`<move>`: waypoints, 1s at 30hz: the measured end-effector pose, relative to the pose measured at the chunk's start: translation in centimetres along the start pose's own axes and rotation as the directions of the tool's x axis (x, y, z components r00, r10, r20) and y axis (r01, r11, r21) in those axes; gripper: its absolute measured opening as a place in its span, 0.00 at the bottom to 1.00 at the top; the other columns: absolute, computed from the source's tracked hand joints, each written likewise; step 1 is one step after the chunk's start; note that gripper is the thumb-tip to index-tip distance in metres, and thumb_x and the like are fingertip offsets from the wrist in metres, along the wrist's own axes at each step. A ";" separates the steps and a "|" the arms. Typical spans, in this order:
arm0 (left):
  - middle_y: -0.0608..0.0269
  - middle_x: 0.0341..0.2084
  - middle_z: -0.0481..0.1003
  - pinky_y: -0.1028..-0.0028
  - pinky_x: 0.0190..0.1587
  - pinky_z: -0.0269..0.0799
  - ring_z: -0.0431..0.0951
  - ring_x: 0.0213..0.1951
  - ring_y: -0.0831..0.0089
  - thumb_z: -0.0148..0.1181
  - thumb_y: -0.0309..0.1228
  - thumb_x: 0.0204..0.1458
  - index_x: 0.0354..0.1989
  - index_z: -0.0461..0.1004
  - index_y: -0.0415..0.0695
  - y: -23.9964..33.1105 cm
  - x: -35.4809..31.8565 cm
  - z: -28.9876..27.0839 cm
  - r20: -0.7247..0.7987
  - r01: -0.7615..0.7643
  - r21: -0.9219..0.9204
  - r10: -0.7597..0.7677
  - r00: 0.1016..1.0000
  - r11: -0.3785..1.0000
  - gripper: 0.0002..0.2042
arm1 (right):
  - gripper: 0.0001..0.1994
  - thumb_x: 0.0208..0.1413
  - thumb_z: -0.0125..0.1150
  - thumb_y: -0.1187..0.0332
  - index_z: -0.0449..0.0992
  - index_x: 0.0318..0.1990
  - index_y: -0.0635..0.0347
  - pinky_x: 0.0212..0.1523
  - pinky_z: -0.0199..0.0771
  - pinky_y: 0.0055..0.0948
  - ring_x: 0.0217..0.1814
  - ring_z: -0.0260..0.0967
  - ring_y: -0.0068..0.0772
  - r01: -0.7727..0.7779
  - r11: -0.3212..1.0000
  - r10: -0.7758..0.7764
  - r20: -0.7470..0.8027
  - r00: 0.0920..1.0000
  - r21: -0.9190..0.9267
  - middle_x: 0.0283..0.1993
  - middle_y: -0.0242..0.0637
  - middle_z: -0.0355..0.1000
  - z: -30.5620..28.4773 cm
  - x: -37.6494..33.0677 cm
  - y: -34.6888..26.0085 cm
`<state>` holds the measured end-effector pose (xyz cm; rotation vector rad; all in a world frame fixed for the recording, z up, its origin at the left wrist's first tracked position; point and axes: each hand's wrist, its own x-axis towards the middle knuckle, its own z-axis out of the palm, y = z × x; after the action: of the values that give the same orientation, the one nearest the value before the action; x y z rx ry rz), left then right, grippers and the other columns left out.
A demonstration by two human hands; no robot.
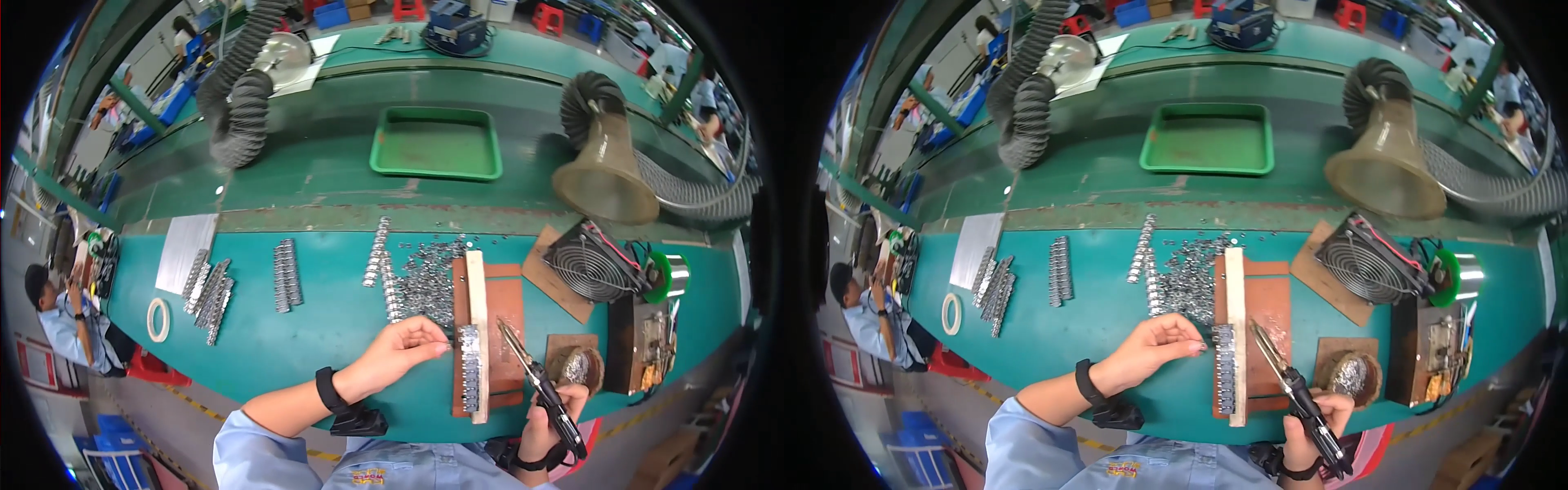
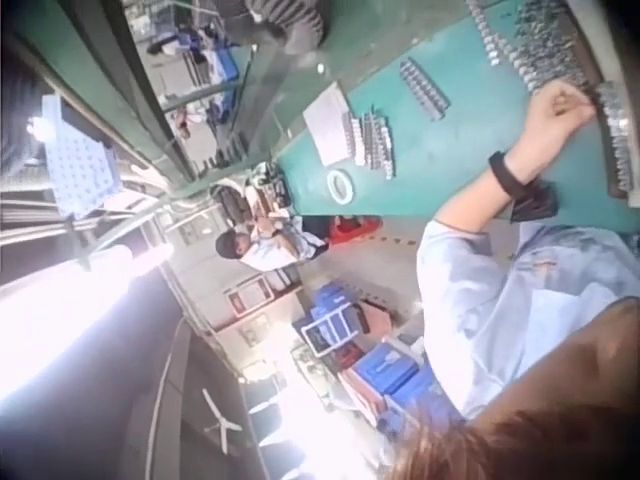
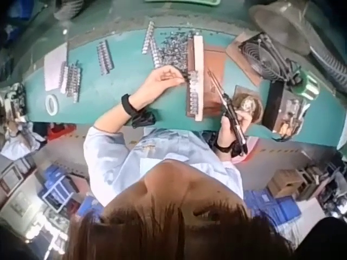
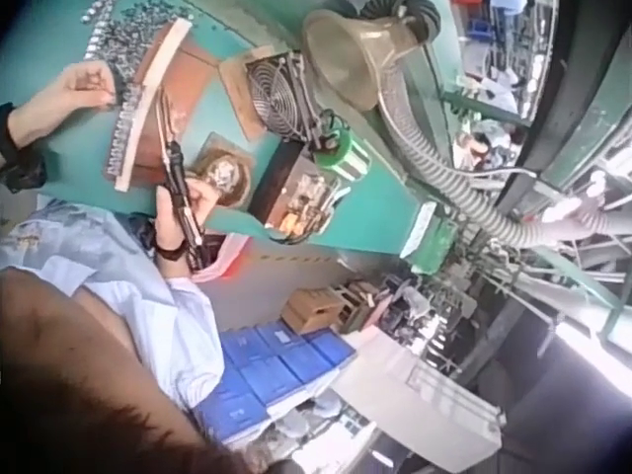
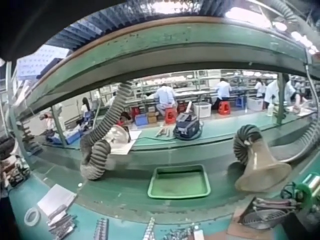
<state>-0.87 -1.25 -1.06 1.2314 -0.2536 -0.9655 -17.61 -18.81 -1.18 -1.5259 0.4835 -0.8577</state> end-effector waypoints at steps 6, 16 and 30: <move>0.65 0.30 0.72 0.81 0.41 0.67 0.72 0.35 0.81 0.54 0.23 0.49 0.32 0.68 0.39 0.3 0.0 0.8 -0.018 0.081 -0.065 -0.082 0.996 0.995 0.04 | 0.25 0.38 0.66 0.59 0.57 0.37 0.58 0.22 0.53 0.16 0.22 0.55 0.19 -0.033 0.997 0.031 0.021 0.999 0.067 0.21 0.29 0.57 -0.2 -0.1 0.2; 0.65 0.29 0.72 0.80 0.40 0.68 0.72 0.33 0.79 0.52 0.21 0.49 0.34 0.66 0.40 0.4 0.8 1.3 -0.076 0.101 -0.151 -0.113 0.991 0.983 0.05 | 0.26 0.38 0.68 0.56 0.57 0.35 0.59 0.21 0.53 0.17 0.21 0.55 0.20 -0.065 0.992 0.059 0.055 0.997 0.112 0.21 0.30 0.59 0.5 0.7 -0.3; 0.68 0.28 0.70 0.81 0.38 0.68 0.71 0.32 0.80 0.53 0.21 0.49 0.34 0.65 0.41 0.6 1.0 1.8 -0.072 0.144 -0.164 -0.158 0.985 0.976 0.06 | 0.21 0.38 0.67 0.69 0.60 0.37 0.60 0.26 0.56 0.22 0.24 0.58 0.25 -0.021 0.981 -0.032 0.268 0.963 0.194 0.24 0.36 0.63 -1.3 0.8 0.6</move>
<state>-1.18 -3.19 -0.23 1.1543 -0.0159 -1.0417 -17.98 -20.35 -1.60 -1.4347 0.1888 -0.6663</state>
